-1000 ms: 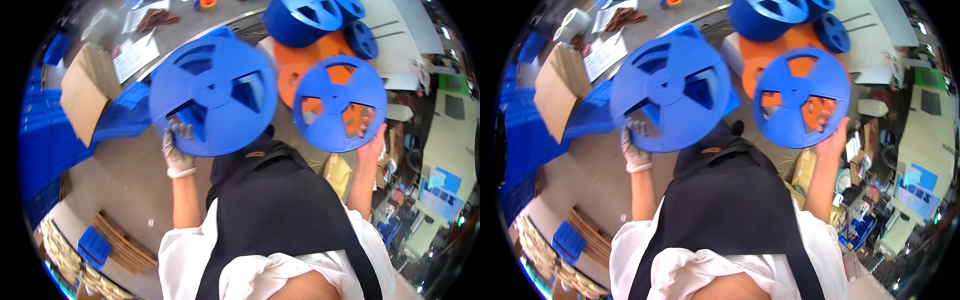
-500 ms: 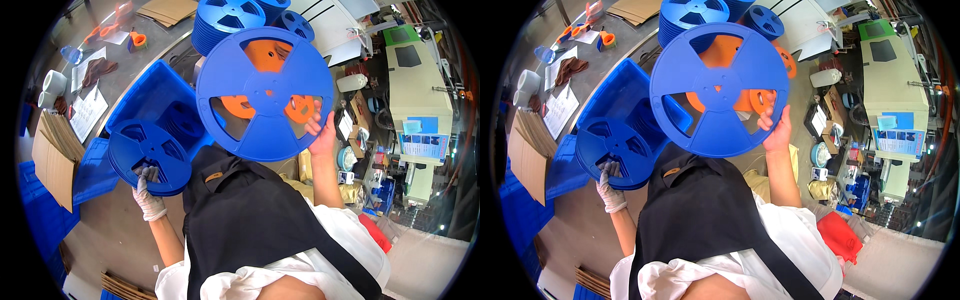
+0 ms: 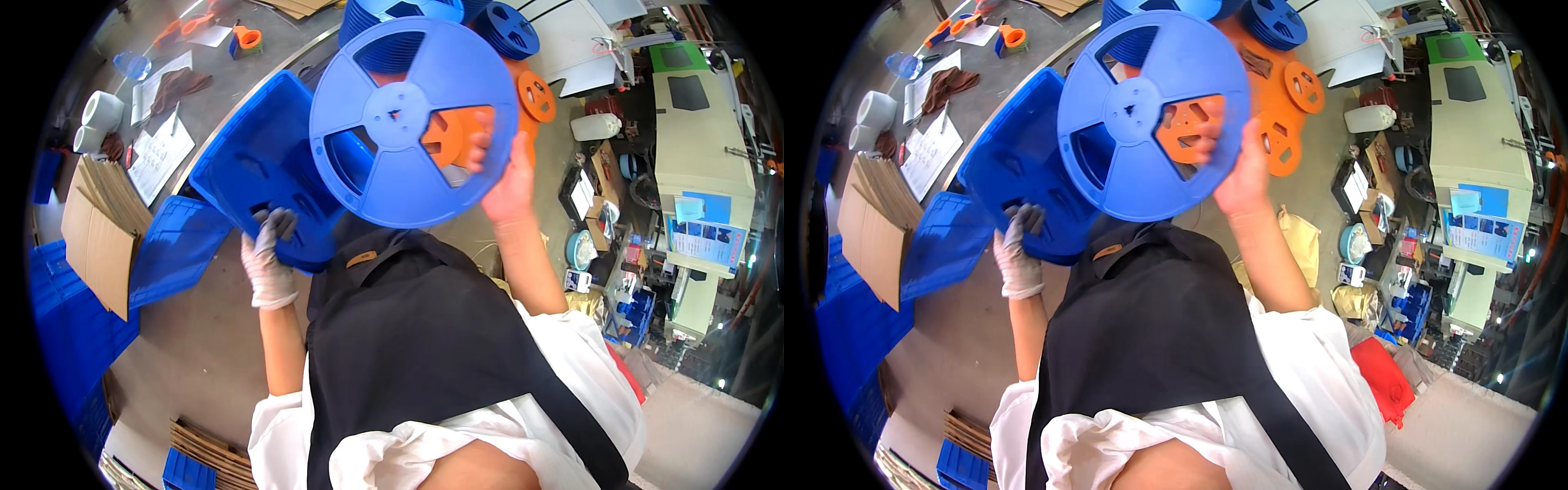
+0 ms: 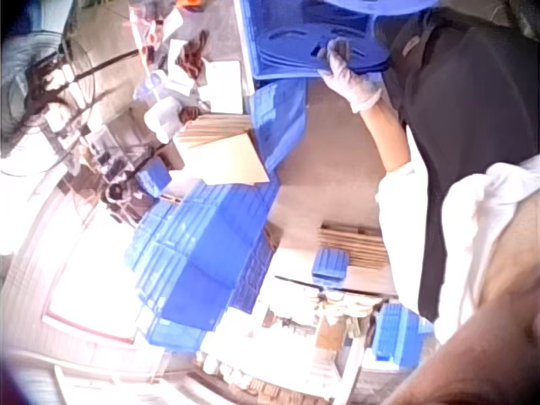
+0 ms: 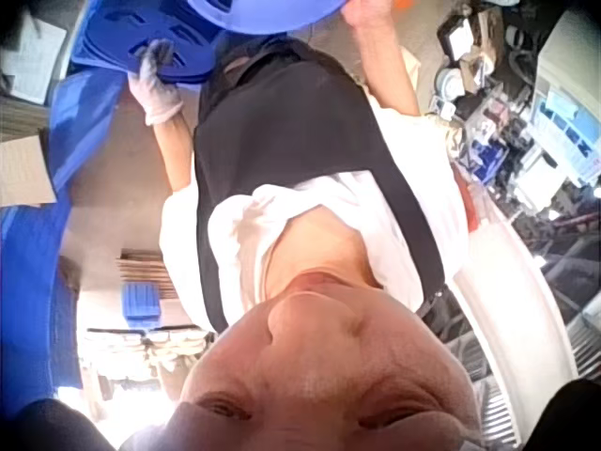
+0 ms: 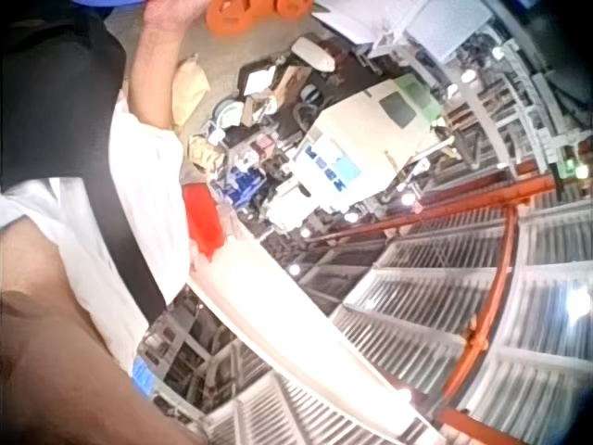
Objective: The person repeatedly picks up blue plastic spools from a table and stacks them into a blue plastic bin. The person handles the spools one by one, placing them vertically into the container until the bin is full.
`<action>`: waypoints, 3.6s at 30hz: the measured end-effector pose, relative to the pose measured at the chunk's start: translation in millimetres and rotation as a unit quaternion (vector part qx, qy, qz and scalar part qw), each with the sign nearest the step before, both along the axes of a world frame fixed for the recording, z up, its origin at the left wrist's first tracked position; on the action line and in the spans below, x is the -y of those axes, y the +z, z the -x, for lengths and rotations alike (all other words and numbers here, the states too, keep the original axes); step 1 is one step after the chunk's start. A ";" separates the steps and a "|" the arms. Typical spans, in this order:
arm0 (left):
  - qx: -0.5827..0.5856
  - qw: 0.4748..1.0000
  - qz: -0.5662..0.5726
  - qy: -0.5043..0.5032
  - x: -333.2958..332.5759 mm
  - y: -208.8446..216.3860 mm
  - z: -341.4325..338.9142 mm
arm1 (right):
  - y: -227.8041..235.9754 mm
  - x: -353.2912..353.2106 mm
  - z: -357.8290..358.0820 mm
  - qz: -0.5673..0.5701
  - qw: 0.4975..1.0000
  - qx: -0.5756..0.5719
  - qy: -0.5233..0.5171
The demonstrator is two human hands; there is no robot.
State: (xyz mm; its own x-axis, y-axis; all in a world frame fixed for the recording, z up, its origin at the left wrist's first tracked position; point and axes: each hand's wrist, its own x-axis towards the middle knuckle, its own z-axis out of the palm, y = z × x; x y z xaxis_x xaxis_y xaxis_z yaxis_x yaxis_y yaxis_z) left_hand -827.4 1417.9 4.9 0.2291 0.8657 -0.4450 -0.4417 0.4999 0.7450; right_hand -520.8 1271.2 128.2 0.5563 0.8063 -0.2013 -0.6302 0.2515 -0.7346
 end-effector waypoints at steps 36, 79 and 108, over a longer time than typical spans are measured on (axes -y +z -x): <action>-0.017 0.968 0.043 0.249 -3.2 3.4 -30.3 | -132.9 -131.1 -137.8 0.125 0.976 -0.133 0.116; 0.252 0.907 0.275 0.196 -2.1 -345.0 -25.5 | -368.3 -169.9 89.8 0.084 0.729 0.520 0.437; -0.642 0.715 0.099 -0.259 -196.1 -816.8 116.7 | -656.2 -144.6 23.3 0.321 0.638 0.615 0.335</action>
